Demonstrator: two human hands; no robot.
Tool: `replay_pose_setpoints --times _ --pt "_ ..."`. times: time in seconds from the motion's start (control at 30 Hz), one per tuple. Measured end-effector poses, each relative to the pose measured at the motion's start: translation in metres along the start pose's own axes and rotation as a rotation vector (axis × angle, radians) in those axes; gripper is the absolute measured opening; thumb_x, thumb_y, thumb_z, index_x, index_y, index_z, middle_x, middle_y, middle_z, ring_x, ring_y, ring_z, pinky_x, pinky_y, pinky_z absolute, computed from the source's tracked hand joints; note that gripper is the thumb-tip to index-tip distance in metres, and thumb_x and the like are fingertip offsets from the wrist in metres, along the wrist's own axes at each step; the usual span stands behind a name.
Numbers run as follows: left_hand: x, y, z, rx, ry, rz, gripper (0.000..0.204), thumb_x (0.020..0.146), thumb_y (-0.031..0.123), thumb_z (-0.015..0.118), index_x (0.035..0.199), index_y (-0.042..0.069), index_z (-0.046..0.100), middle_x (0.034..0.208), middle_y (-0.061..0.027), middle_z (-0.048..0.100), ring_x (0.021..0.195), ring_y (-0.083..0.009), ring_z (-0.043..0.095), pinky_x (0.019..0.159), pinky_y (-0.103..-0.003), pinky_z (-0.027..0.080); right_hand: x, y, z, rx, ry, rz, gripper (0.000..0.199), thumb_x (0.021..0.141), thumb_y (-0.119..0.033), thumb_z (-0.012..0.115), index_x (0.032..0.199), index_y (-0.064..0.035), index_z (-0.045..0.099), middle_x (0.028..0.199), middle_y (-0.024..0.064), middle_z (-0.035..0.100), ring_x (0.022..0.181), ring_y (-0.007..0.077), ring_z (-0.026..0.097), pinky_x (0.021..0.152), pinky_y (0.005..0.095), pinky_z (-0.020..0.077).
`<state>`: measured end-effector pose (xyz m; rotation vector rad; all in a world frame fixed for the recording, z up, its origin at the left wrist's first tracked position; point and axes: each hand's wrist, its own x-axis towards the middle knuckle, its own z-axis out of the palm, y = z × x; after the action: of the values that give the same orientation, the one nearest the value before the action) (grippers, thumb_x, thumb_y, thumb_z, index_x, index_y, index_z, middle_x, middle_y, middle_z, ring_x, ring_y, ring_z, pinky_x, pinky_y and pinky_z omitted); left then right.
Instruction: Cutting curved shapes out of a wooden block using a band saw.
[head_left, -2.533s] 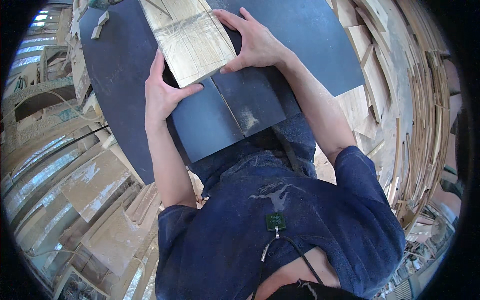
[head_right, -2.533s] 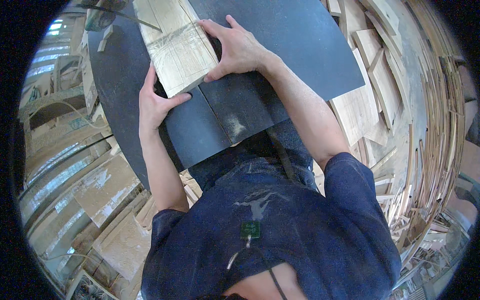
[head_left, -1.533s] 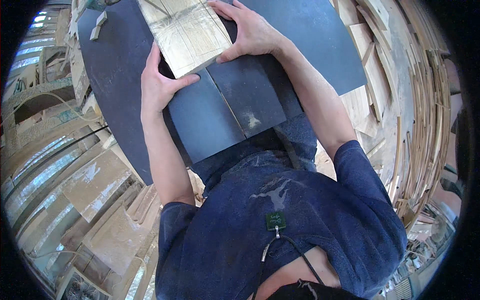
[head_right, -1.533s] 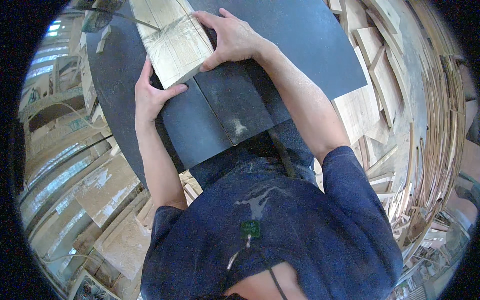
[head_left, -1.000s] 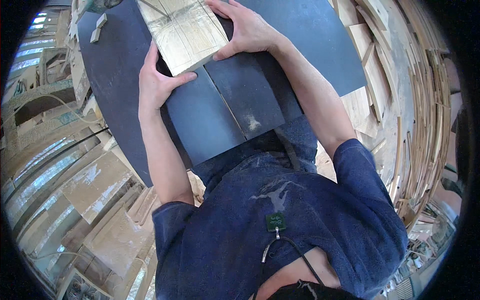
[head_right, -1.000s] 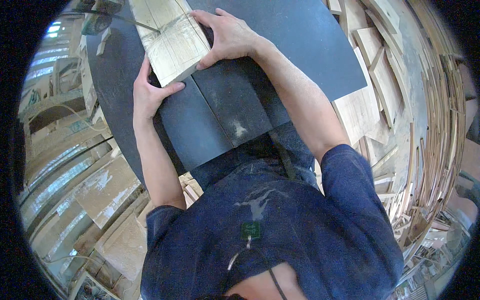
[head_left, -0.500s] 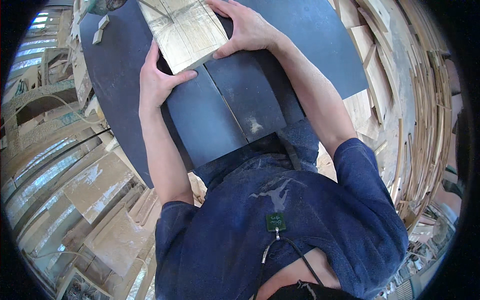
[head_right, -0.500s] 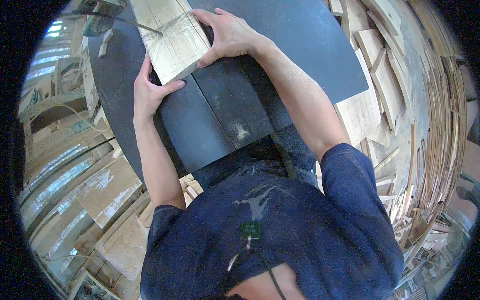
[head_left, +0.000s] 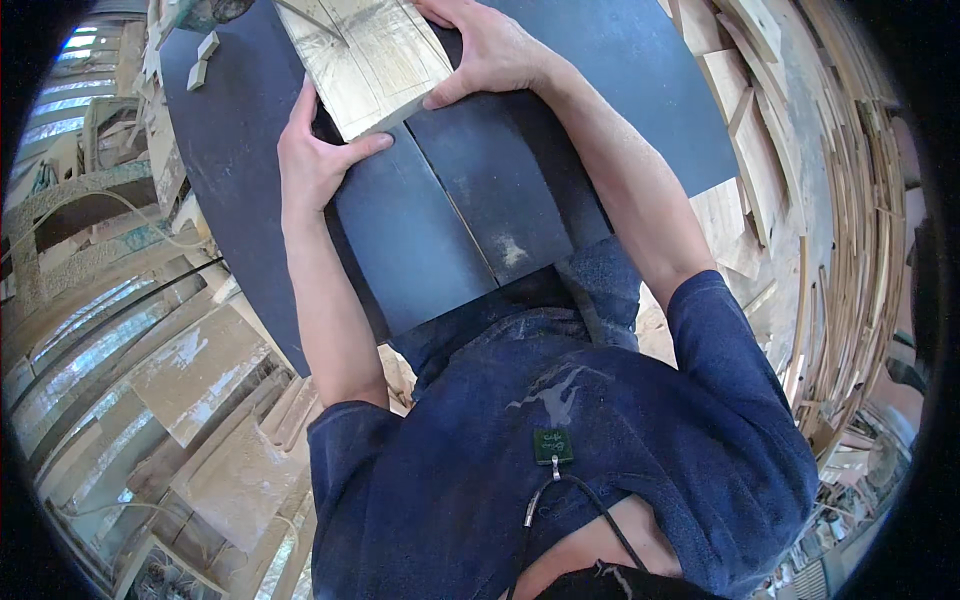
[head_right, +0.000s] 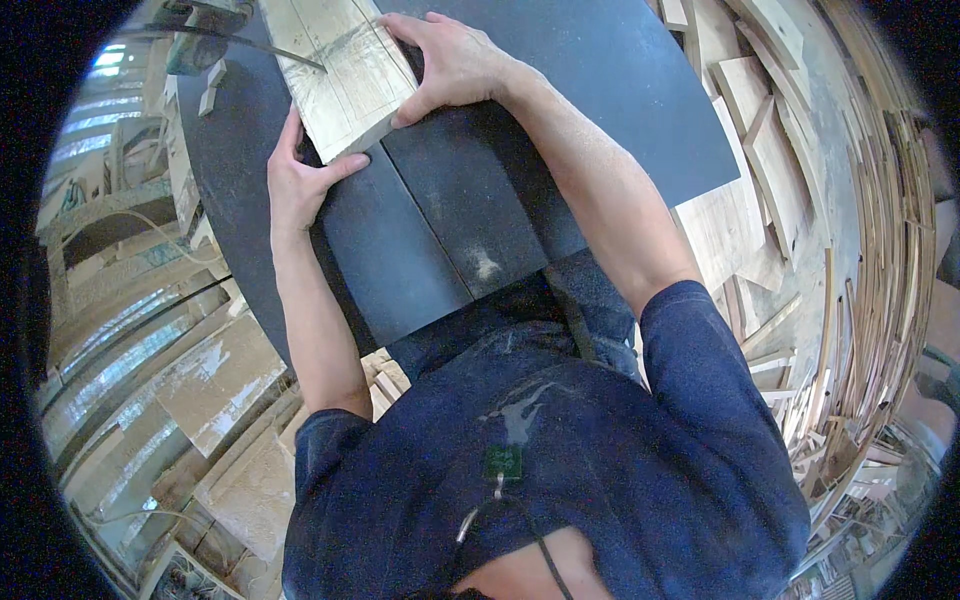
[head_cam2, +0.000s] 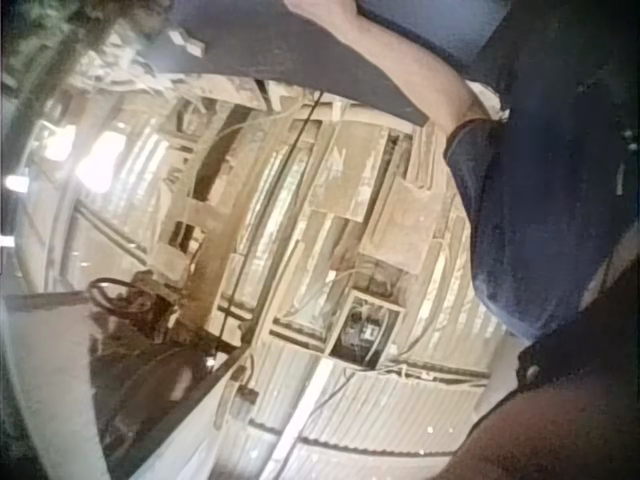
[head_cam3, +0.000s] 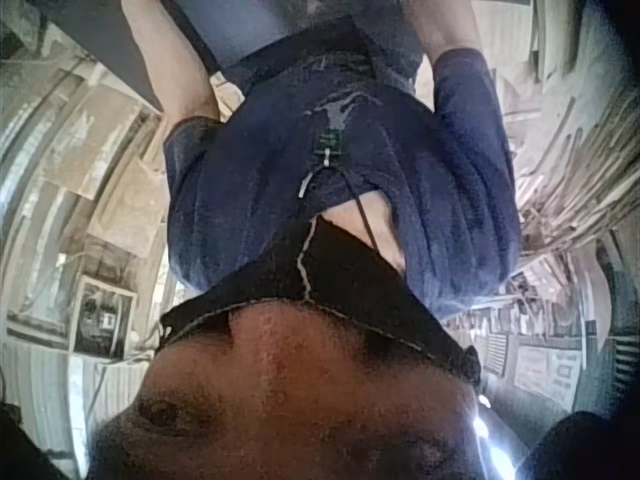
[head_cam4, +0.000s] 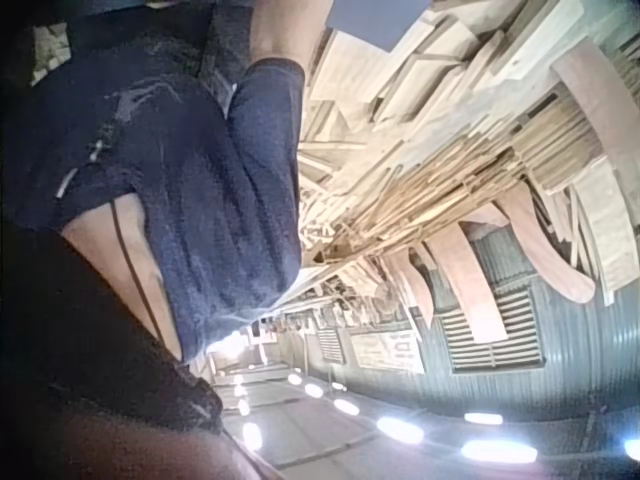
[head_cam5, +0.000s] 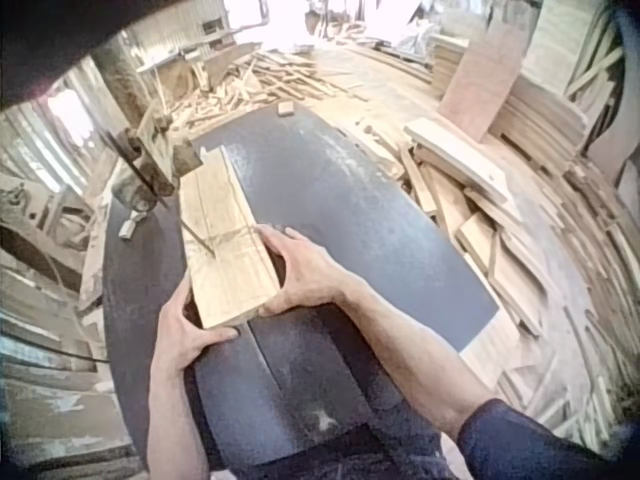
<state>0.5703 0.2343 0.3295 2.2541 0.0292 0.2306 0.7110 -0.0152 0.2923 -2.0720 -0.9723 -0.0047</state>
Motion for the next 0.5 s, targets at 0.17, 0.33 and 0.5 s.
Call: replay_pose_setpoints --times 0.17,0.33,0.5 --pt "-0.001 -0.004 0.000 -0.022 0.047 -0.005 0.111 0.058 0.029 0.104 0.154 -0.001 0.056 0.141 -0.0164 0.072 0.132 -0.0259 0.067 0.115 -0.038 0.048 0.005 -0.020 -0.018 0.097 -0.040 0.008 0.117 0.061 -0.051 0.094 0.161 -0.0123 0.046 0.144 0.0194 0.065 0.134 0.0397 0.058 0.119 0.0488 0.0433" --pt "0.005 -0.001 0.000 0.049 0.034 0.021 0.113 0.059 0.033 0.104 0.155 -0.001 0.055 0.141 -0.0173 0.073 0.132 -0.0261 0.067 0.114 -0.038 0.049 0.009 -0.027 -0.032 0.191 -0.105 0.038 0.127 0.057 -0.047 0.097 0.162 -0.0058 0.040 0.147 0.0260 0.060 0.137 0.0447 0.055 0.118 0.0497 0.0449" --pt "0.005 -0.009 0.000 0.019 0.059 0.020 0.112 0.059 0.035 0.104 0.154 -0.002 0.057 0.139 -0.0173 0.074 0.132 -0.0260 0.068 0.114 -0.037 0.049 0.012 -0.029 -0.031 0.165 -0.094 0.060 0.127 0.056 -0.047 0.097 0.162 -0.0049 0.041 0.145 0.0263 0.062 0.135 0.0448 0.056 0.117 0.0503 0.0451"
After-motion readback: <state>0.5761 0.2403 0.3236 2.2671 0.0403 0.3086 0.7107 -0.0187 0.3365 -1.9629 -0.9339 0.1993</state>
